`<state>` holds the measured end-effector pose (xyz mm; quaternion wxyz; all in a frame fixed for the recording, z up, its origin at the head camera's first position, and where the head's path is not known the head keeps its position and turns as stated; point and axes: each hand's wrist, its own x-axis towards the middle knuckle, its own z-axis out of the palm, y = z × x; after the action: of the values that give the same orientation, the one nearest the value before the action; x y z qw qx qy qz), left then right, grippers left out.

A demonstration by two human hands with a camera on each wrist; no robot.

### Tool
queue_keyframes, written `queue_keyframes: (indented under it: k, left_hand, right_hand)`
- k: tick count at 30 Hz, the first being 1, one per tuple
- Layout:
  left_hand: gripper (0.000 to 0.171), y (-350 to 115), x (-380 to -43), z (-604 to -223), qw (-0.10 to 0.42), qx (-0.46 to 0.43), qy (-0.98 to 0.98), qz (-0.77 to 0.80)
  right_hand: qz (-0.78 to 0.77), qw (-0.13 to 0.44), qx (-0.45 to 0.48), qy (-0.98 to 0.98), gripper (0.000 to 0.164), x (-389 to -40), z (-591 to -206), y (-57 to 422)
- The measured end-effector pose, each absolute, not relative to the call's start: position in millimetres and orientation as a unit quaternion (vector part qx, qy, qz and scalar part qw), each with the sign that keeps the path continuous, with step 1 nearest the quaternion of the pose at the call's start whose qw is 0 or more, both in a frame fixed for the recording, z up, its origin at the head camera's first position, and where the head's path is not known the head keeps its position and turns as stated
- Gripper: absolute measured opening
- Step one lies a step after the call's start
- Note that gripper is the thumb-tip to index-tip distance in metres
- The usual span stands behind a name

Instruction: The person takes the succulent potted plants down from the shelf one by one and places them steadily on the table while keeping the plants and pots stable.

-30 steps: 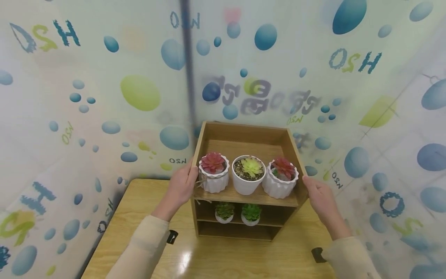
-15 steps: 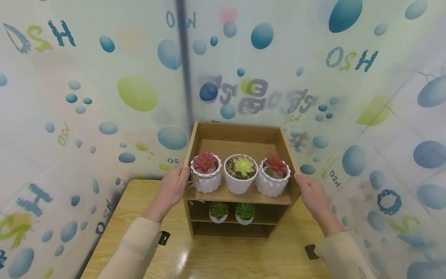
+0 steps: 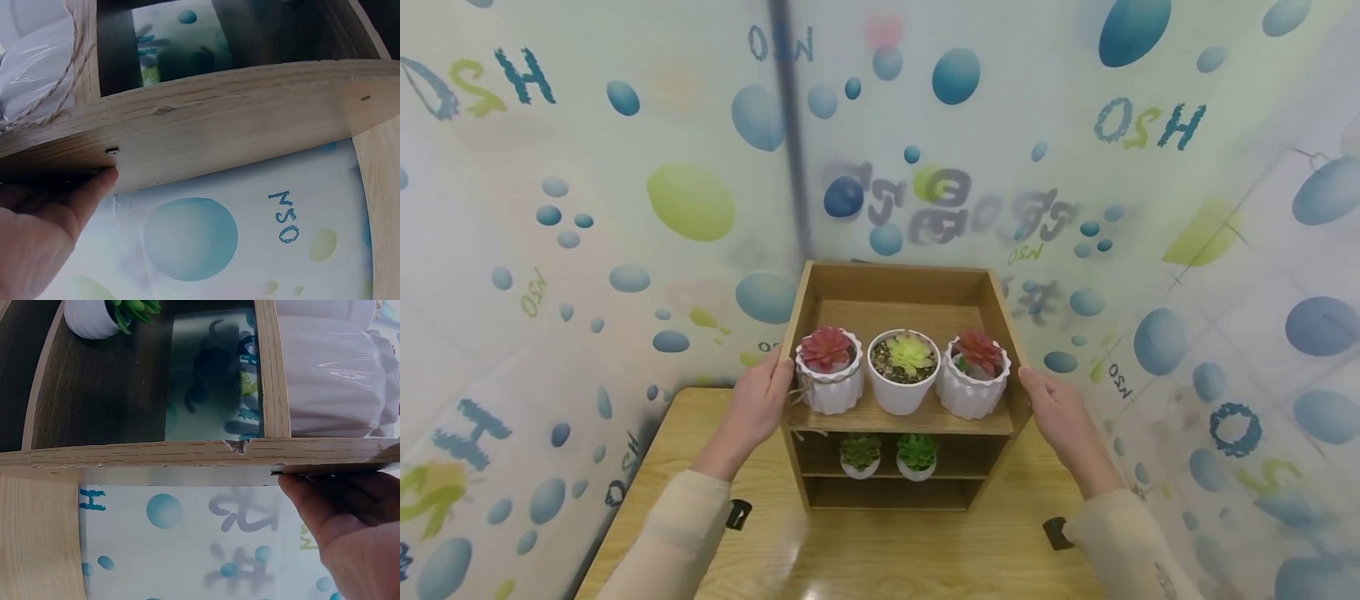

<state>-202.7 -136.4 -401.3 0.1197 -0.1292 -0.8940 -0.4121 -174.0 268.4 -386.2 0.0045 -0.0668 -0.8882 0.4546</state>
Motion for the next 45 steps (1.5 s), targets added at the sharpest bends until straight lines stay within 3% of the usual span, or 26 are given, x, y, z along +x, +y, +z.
queue_keyframes:
  k: [3,12,22,45]
  left_hand:
    - [0.053,-138.5,-203.2,-401.2,0.116,-0.129,-0.895,-0.412]
    - [0.055,-146.7,-203.4,-399.3,0.104,-0.128,-0.902,-0.4]
    - [0.053,-159.2,-206.9,-396.0,0.102,-0.127,-0.903,-0.397]
    - [0.054,-153.3,-207.4,-395.9,0.113,-0.118,-0.905,-0.392]
  right_hand:
    - [0.457,-0.002,-0.066,-0.887,0.07,-175.4,-387.6,267.3]
    - [0.483,0.039,-0.044,-0.873,0.054,-178.1,-391.1,263.2]
    - [0.498,0.056,-0.039,-0.864,0.049,-180.5,-390.3,252.0]
    - [0.416,0.102,0.014,-0.903,0.047,-188.8,-391.3,254.8]
